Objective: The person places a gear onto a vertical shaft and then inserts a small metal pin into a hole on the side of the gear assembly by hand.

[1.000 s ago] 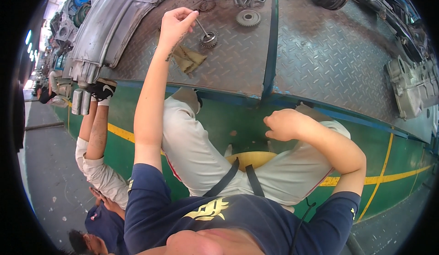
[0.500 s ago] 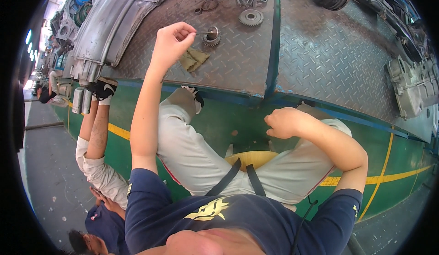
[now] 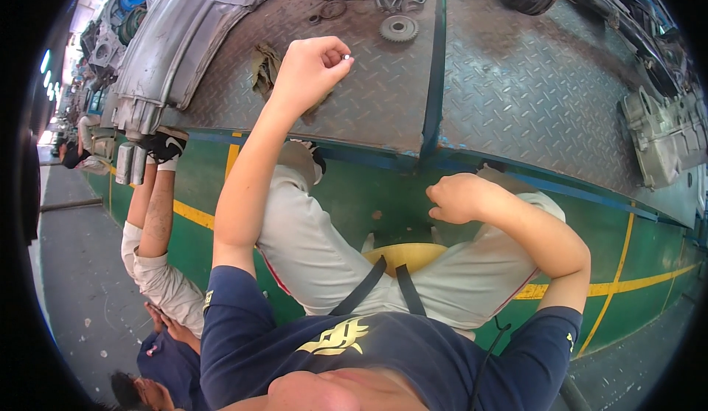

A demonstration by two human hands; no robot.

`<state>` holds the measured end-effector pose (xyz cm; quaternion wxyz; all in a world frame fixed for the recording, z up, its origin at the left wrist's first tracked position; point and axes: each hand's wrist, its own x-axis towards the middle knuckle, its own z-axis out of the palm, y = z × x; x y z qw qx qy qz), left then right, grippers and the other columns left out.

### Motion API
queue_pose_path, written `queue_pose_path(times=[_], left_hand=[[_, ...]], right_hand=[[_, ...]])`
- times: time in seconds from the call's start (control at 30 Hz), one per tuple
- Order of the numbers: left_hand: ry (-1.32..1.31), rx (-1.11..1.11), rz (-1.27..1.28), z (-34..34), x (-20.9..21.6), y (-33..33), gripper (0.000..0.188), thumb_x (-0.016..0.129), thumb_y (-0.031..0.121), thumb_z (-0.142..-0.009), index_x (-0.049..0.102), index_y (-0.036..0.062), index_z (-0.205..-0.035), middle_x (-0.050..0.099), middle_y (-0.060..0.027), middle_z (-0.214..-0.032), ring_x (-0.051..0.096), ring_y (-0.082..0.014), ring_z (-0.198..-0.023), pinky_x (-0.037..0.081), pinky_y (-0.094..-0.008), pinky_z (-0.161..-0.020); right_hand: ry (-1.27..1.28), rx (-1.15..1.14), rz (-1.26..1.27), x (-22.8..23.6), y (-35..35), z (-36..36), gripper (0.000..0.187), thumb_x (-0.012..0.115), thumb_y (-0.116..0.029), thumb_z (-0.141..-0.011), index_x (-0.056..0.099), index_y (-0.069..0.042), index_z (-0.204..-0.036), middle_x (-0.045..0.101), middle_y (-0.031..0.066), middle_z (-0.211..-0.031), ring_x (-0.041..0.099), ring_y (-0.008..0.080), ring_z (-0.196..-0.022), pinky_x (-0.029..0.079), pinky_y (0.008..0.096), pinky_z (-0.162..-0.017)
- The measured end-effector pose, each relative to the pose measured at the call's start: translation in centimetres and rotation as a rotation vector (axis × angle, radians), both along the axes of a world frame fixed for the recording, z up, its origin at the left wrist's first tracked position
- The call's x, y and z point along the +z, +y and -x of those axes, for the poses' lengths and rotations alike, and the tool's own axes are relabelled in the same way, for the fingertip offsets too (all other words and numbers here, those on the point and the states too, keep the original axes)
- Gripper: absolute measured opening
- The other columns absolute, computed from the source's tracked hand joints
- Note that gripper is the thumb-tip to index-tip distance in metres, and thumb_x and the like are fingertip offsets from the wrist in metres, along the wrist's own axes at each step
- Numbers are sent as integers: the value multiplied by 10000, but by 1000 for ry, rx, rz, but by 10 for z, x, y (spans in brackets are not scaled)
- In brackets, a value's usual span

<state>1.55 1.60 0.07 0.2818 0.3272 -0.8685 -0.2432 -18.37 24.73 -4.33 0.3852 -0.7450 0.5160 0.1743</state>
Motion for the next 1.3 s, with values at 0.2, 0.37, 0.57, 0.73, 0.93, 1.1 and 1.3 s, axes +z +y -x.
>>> queue_pose_path(times=[0.2, 0.37, 0.57, 0.73, 0.93, 1.1, 1.3], left_hand=[[36, 27, 111, 18, 0, -17, 166, 726, 157, -810, 706, 0, -858, 676, -97, -675, 634, -138, -598, 505, -278, -594], [13, 160, 37, 23, 2, -37, 210, 719, 235, -787, 724, 29, -829, 708, -134, -743, 695, -265, -681, 546, -362, -679], [51, 275, 86, 5, -2, -62, 229, 745, 213, -796, 716, -10, -837, 691, -97, -677, 644, -136, -608, 503, -276, -606], [46, 322, 28, -9, 0, -61, 238, 740, 245, -780, 728, 12, -829, 708, -129, -736, 693, -222, -670, 542, -324, -670], [95, 235, -99, -40, -2, -64, 166, 732, 152, -781, 735, 14, -874, 696, -66, -699, 649, -116, -643, 515, -270, -634], [74, 178, -130, -51, 6, -49, 139, 723, 110, -781, 724, 4, -871, 680, -47, -695, 616, -89, -633, 503, -247, -627], [85, 81, -115, -59, 4, -27, 122, 712, 78, -790, 709, -10, -874, 673, -47, -696, 606, -87, -633, 499, -245, -619]], right_hand=[[-3, -25, 13, 11, 3, 3, 364, 610, -316, -878, 659, 22, -1002, 696, 228, -880, 675, 391, -870, 542, 475, -779], [-14, -37, 9, 14, 2, 3, 363, 608, -304, -880, 654, 30, -1016, 694, 230, -881, 673, 392, -873, 541, 471, -780], [-16, -26, 8, 9, 0, 0, 361, 606, -303, -879, 656, 26, -1020, 696, 226, -884, 673, 391, -874, 541, 468, -775], [-13, -31, 5, 10, 1, 0, 366, 612, -311, -874, 660, 22, -1017, 697, 224, -890, 674, 390, -873, 541, 469, -771], [-4, -10, 8, 2, -2, -2, 363, 615, -316, -873, 668, 20, -1000, 697, 223, -895, 673, 389, -878, 541, 471, -769], [0, -13, -5, 3, -1, -3, 364, 607, -321, -886, 669, 20, -997, 697, 225, -899, 672, 391, -883, 542, 471, -774], [28, -12, -32, 6, -3, -4, 372, 601, -323, -893, 668, 22, -1017, 699, 222, -913, 672, 390, -889, 541, 469, -789]])
